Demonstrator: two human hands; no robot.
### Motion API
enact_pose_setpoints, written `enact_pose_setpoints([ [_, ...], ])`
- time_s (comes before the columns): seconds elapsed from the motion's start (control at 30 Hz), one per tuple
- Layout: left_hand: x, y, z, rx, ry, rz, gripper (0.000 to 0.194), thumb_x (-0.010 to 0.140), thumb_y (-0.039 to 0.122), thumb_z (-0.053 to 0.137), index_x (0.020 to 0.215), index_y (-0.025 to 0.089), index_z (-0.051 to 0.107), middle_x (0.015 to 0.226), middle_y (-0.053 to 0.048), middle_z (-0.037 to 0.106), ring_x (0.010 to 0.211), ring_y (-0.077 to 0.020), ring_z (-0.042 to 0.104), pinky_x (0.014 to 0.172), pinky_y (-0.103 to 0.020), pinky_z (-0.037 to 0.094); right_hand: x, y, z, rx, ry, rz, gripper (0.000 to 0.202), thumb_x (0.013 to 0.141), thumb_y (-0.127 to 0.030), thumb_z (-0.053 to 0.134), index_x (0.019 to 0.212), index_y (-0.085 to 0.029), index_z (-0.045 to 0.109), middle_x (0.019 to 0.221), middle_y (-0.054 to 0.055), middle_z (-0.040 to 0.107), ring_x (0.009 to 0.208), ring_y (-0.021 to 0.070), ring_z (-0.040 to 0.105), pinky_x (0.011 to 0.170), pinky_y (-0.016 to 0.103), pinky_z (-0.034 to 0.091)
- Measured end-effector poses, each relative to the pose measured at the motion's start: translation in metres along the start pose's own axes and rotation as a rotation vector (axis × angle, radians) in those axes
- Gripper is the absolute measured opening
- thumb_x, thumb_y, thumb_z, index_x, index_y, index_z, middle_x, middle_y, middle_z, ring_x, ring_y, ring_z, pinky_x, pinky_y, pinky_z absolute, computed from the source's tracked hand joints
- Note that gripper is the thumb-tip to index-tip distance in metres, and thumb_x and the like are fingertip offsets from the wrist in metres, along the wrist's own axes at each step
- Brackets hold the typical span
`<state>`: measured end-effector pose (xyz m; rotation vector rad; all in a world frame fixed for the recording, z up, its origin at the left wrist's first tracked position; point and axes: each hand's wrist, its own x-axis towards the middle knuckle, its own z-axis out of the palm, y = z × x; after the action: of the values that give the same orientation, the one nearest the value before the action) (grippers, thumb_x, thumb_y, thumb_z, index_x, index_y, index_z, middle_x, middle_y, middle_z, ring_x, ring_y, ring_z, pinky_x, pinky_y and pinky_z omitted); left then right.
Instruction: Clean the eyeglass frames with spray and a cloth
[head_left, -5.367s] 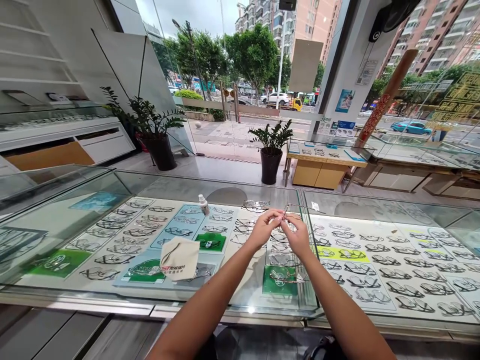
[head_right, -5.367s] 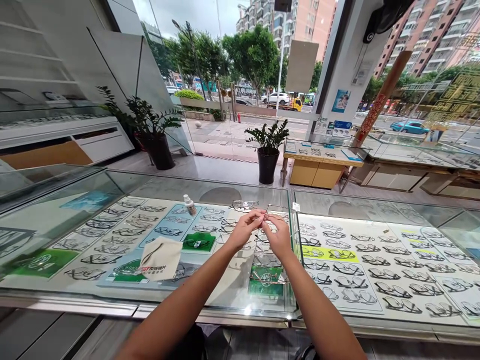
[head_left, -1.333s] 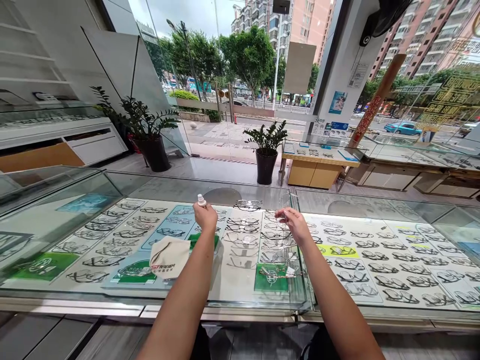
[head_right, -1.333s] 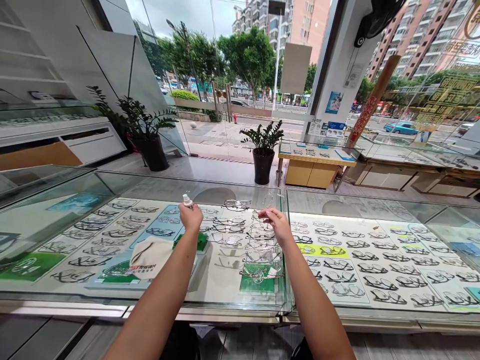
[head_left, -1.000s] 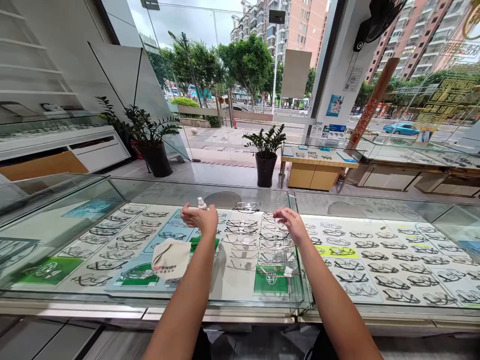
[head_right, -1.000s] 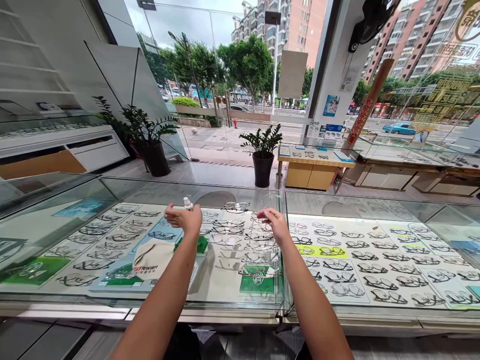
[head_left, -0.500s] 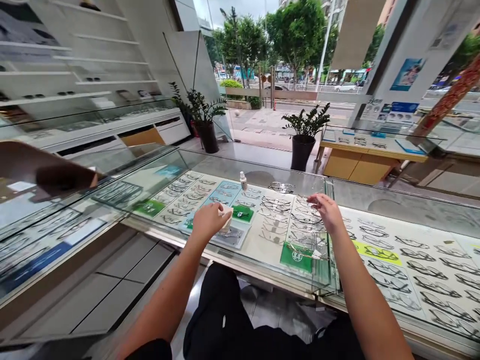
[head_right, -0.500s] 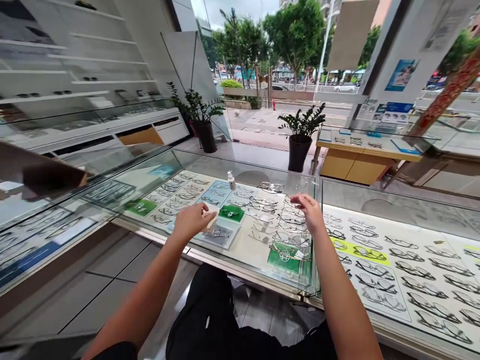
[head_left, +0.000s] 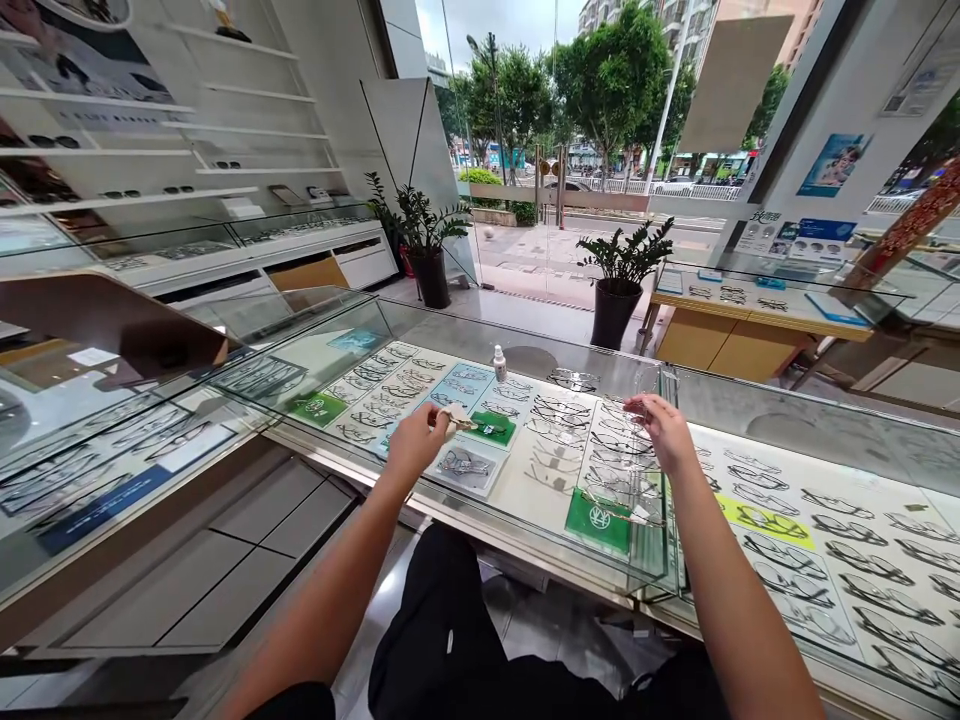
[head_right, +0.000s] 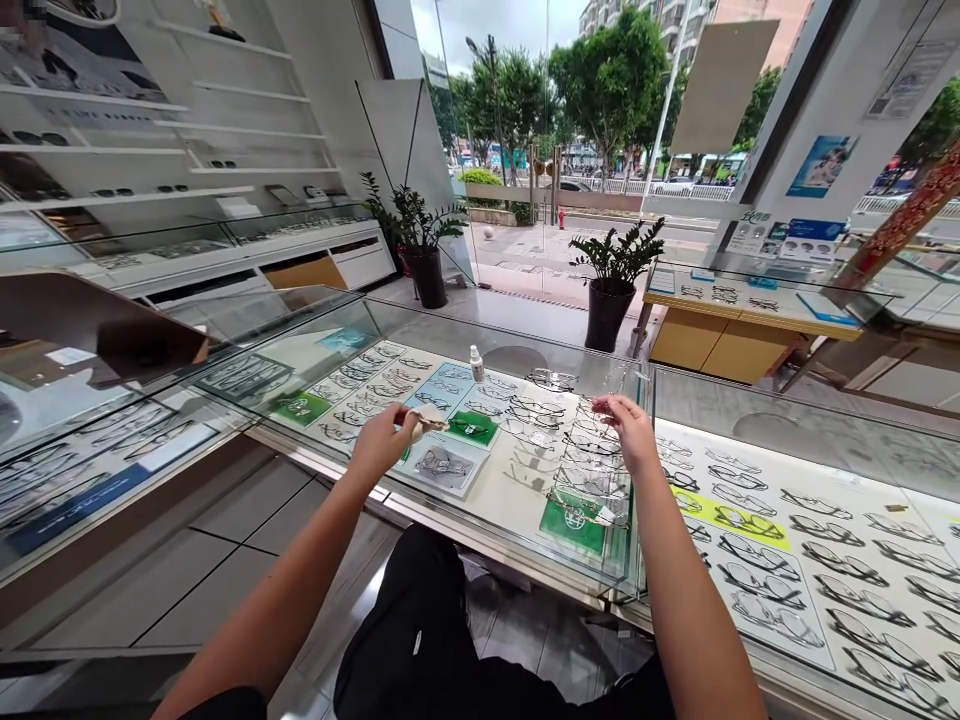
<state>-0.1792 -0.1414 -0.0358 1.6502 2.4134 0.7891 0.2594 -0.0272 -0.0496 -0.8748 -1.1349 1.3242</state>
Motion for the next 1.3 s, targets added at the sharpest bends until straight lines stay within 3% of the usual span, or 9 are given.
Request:
enact_pose_setpoints([
  [0.1, 0.004, 0.015, -0.021, -0.158, 0.074, 0.014, 0.024, 0.096, 0.043, 0.052, 0.084, 0.023, 0.06, 0.09, -0.005, 0.074, 0.081, -0.0231, 0.064, 0.067, -0.031, 0.038, -0.002, -0.002, 0.002, -0.008, -0.02, -0.008, 0.028, 0.083, -0.049, 0.078, 0.092, -0.023, 0.079, 0.103, 0.009, 0.08, 0.098, 0.0235, 0.074, 0.079, 0.032, 0.05],
  [0.27, 0.011, 0.057, -0.051, -0.481, 0.027, 0.06, 0.026, 0.089, 0.047, 0.059, 0.083, 0.022, 0.061, 0.076, -0.002, 0.065, 0.067, -0.0185, 0.058, 0.059, -0.028, 0.04, -0.008, -0.009, 0.007, -0.035, -0.091, -0.006, 0.026, 0.087, -0.048, 0.076, 0.092, -0.023, 0.079, 0.107, 0.009, 0.08, 0.103, 0.0241, 0.072, 0.084, 0.033, 0.051],
  [0.4, 0.019, 0.1, -0.062, -0.784, -0.038, 0.052, 0.028, 0.082, 0.048, 0.067, 0.08, 0.022, 0.056, 0.068, 0.002, 0.055, 0.056, -0.014, 0.049, 0.05, -0.025, 0.036, -0.011, -0.013, 0.012, -0.051, -0.143, -0.009, 0.026, 0.09, -0.049, 0.074, 0.093, -0.023, 0.08, 0.107, 0.009, 0.079, 0.103, 0.024, 0.071, 0.086, 0.034, 0.051],
  [0.5, 0.024, 0.134, -0.06, -0.978, -0.155, 0.026, 0.029, 0.08, 0.046, 0.069, 0.08, 0.022, 0.052, 0.062, 0.006, 0.047, 0.049, -0.0109, 0.04, 0.045, -0.022, 0.031, -0.013, -0.016, 0.016, -0.054, -0.168, -0.014, 0.027, 0.09, -0.049, 0.074, 0.093, -0.023, 0.081, 0.105, 0.009, 0.079, 0.102, 0.024, 0.071, 0.086, 0.034, 0.051],
  [0.67, 0.031, 0.182, -0.037, -1.094, -0.298, 0.121, 0.029, 0.081, 0.044, 0.071, 0.083, 0.022, 0.051, 0.059, 0.008, 0.043, 0.047, -0.009, 0.035, 0.043, -0.019, 0.029, -0.02, -0.023, 0.025, -0.016, -0.239, -0.031, 0.026, 0.09, -0.047, 0.074, 0.092, -0.022, 0.082, 0.103, 0.009, 0.08, 0.1, 0.0237, 0.071, 0.087, 0.035, 0.05],
  [0.93, 0.021, 0.244, 0.026, -1.089, -0.466, 0.268, 0.036, 0.087, 0.054, 0.068, 0.093, 0.021, 0.056, 0.072, 0.004, 0.054, 0.058, -0.0101, 0.045, 0.053, -0.021, 0.037, -0.018, -0.018, 0.033, 0.028, -0.255, -0.052, 0.029, 0.09, -0.05, 0.074, 0.093, -0.022, 0.081, 0.098, 0.008, 0.08, 0.092, 0.0218, 0.07, 0.085, 0.035, 0.05],
  [1.07, 0.013, 0.259, 0.051, -1.061, -0.498, 0.383, 0.037, 0.09, 0.055, 0.067, 0.095, 0.019, 0.064, 0.082, -0.001, 0.064, 0.07, -0.0143, 0.055, 0.065, -0.025, 0.045, -0.013, -0.012, 0.032, 0.013, -0.176, -0.049, 0.034, 0.088, -0.054, 0.075, 0.089, -0.02, 0.08, 0.093, 0.007, 0.077, 0.088, 0.0213, 0.066, 0.083, 0.035, 0.05],
  [1.17, 0.01, 0.264, 0.066, -1.059, -0.437, 0.455, 0.041, 0.096, 0.055, 0.059, 0.093, 0.017, 0.073, 0.101, -0.009, 0.072, 0.09, -0.0204, 0.064, 0.079, -0.031, 0.05, -0.012, -0.011, 0.033, 0.006, -0.145, -0.07, 0.034, 0.085, -0.055, 0.077, 0.085, -0.02, 0.077, 0.089, 0.005, 0.075, 0.085, 0.0213, 0.064, 0.083, 0.035, 0.05],
  [1.3, 0.011, 0.269, 0.082, -1.102, -0.369, 0.413, 0.03, 0.088, 0.047, 0.074, 0.09, 0.018, 0.071, 0.102, -0.008, 0.071, 0.096, -0.0212, 0.066, 0.084, -0.031, 0.051, -0.013, -0.012, 0.035, -0.036, -0.194, -0.12, 0.031, 0.089, -0.052, 0.074, 0.089, -0.021, 0.077, 0.085, 0.004, 0.072, 0.081, 0.0211, 0.06, 0.08, 0.035, 0.048],
])
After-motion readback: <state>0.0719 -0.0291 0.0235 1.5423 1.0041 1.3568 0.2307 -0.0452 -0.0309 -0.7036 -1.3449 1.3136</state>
